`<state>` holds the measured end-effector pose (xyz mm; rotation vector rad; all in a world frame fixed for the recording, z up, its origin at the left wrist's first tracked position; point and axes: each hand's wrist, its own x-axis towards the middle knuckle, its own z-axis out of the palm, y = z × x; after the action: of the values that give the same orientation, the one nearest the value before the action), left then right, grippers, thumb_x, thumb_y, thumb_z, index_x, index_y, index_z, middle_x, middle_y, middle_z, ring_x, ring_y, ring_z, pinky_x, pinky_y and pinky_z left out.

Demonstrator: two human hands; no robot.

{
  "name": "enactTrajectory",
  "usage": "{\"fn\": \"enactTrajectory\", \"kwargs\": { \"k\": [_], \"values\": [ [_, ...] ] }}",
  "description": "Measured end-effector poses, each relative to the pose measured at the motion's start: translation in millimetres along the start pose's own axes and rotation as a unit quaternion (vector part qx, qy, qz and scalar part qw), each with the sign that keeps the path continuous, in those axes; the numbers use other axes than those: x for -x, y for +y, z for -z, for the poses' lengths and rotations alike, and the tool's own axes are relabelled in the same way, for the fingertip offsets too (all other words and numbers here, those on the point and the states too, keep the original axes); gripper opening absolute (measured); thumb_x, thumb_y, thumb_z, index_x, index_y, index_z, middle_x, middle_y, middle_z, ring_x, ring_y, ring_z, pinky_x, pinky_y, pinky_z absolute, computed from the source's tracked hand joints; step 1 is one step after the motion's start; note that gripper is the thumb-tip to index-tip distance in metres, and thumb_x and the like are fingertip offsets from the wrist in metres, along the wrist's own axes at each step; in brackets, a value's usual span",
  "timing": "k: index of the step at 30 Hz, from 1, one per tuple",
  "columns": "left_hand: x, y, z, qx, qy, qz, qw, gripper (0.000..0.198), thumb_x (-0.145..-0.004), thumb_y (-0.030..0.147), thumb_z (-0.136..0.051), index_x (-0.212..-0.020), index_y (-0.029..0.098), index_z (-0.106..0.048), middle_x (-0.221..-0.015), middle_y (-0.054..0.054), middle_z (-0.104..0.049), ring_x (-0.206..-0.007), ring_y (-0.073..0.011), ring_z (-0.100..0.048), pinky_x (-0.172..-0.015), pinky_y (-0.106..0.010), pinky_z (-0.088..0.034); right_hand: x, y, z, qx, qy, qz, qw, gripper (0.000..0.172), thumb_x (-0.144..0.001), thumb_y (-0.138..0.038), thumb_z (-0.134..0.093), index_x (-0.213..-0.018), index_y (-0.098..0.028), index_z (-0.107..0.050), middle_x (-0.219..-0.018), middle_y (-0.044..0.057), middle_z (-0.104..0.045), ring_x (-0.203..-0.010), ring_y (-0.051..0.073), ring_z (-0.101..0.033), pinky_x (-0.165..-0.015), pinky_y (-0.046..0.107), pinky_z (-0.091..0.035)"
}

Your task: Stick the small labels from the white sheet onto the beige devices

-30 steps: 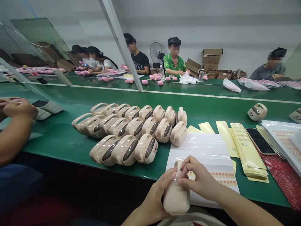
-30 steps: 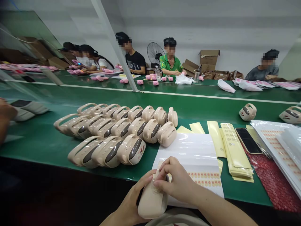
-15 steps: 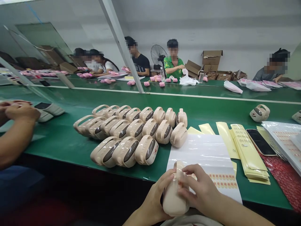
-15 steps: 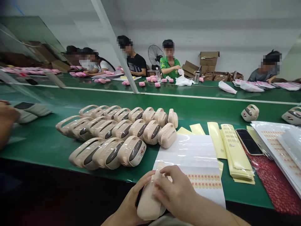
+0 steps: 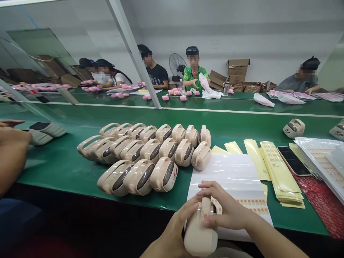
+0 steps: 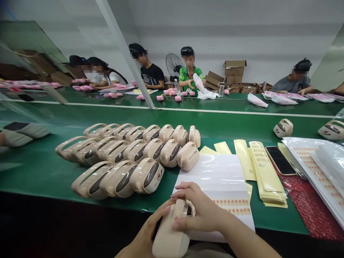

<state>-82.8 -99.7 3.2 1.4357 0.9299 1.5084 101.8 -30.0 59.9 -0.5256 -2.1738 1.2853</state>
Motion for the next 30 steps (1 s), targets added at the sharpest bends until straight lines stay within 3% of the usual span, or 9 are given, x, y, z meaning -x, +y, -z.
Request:
{"fn": "enactTrajectory", "kwargs": {
  "k": [5, 8, 11, 13, 15, 19, 22, 26, 30],
  "values": [
    [10.9, -19.0, 11.1, -0.03, -0.054, 0.002, 0.998, 0.099, -0.022, -0.002, -0.08, -0.113, 0.03, -0.061, -0.123, -0.017, -0.056, -0.112, -0.0456, -0.047, -0.095, -0.059, -0.03, -6.5, 7.2, -7.3, -0.066, 0.034, -0.021, 0.997, 0.032, -0.068, -0.037, -0.066, -0.091, -0.021, -0.051, -0.097, 0.004, -0.045, -0.093, 0.018, -0.047, -0.084, 0.034, -0.044],
    [15.9, -24.6, 1.5, -0.042, -0.06, -0.004, 0.997, 0.1, -0.024, 0.0, -0.082, -0.116, 0.032, -0.058, -0.129, -0.014, -0.052, -0.118, -0.0429, -0.043, -0.098, -0.056, -0.028, -12.5, 14.8, -16.4, -0.125, 0.106, -0.108, 0.981, 0.015, -0.077, -0.035, -0.053, -0.08, -0.021, -0.047, -0.079, 0.0, -0.046, -0.072, 0.014, -0.047, -0.069, 0.029, -0.045],
    [16.5, -26.4, -21.2, 0.172, 0.041, 0.063, 0.982, 0.093, -0.03, 0.012, -0.086, -0.116, 0.032, -0.057, -0.126, -0.007, -0.056, -0.116, -0.0369, -0.047, -0.098, -0.048, -0.034, -14.1, 24.2, -19.3, -0.146, 0.219, -0.168, 0.95, 0.013, -0.083, -0.033, -0.042, -0.084, -0.021, -0.047, -0.076, 0.0, -0.048, -0.071, 0.014, -0.049, -0.067, 0.028, -0.045],
    [12.0, -24.5, -34.5, 0.309, 0.103, 0.109, 0.939, 0.067, -0.053, 0.036, -0.079, -0.116, 0.034, -0.056, -0.12, -0.003, -0.061, -0.11, -0.0308, -0.055, -0.093, -0.044, -0.041, -8.2, 28.8, -18.5, -0.1, 0.298, -0.135, 0.94, 0.014, -0.084, -0.031, -0.043, -0.092, -0.021, -0.048, -0.087, 0.003, -0.052, -0.083, 0.016, -0.052, -0.076, 0.031, -0.045],
    [3.0, -19.3, -41.8, 0.394, 0.123, 0.151, 0.898, 0.041, -0.075, 0.05, -0.057, -0.112, 0.031, -0.06, -0.113, -0.003, -0.066, -0.105, -0.0267, -0.058, -0.09, -0.042, -0.045, 2.2, 30.7, -18.4, -0.022, 0.349, -0.058, 0.935, 0.014, -0.084, -0.026, -0.044, -0.097, -0.021, -0.048, -0.091, 0.005, -0.052, -0.089, 0.018, -0.052, -0.08, 0.033, -0.045],
    [-17.3, -5.5, -45.0, 0.552, 0.128, 0.258, 0.783, 0.039, -0.087, 0.042, -0.042, -0.11, 0.016, -0.061, -0.105, -0.013, -0.069, -0.099, -0.0238, -0.062, -0.082, -0.034, -0.05, 18.7, 29.6, -24.5, 0.137, 0.314, 0.103, 0.934, 0.025, -0.079, -0.014, -0.051, -0.101, -0.023, -0.046, -0.09, 0.006, -0.053, -0.087, 0.02, -0.054, -0.075, 0.036, -0.049],
    [-22.3, -2.8, -48.4, 0.605, 0.166, 0.303, 0.717, 0.043, -0.089, 0.04, -0.039, -0.12, 0.013, -0.053, -0.1, -0.014, -0.069, -0.091, -0.0197, -0.065, -0.074, -0.027, -0.052, 19.2, 30.2, -30.7, 0.202, 0.28, 0.117, 0.931, 0.025, -0.079, -0.013, -0.05, -0.102, -0.023, -0.047, -0.093, 0.008, -0.053, -0.09, 0.022, -0.054, -0.076, 0.038, -0.05],
    [-18.5, -11.1, -52.6, 0.611, 0.167, 0.285, 0.719, 0.044, -0.09, 0.037, -0.037, -0.125, 0.013, -0.047, -0.097, -0.014, -0.069, -0.091, -0.021, -0.065, -0.077, -0.03, -0.052, 16.2, 33.5, -34.1, 0.214, 0.279, 0.083, 0.933, 0.018, -0.083, -0.014, -0.045, -0.099, -0.022, -0.048, -0.093, 0.008, -0.052, -0.089, 0.021, -0.055, -0.076, 0.036, -0.052],
    [-16.0, -18.9, -52.3, 0.615, 0.137, 0.248, 0.736, 0.04, -0.09, 0.037, -0.037, -0.112, 0.013, -0.06, -0.095, -0.015, -0.07, -0.093, -0.0215, -0.064, -0.08, -0.031, -0.051, 17.4, 35.3, -35.2, 0.22, 0.267, 0.079, 0.935, 0.02, -0.085, -0.013, -0.043, -0.102, -0.022, -0.048, -0.095, 0.009, -0.051, -0.092, 0.021, -0.055, -0.077, 0.035, -0.052]
  ]
}}
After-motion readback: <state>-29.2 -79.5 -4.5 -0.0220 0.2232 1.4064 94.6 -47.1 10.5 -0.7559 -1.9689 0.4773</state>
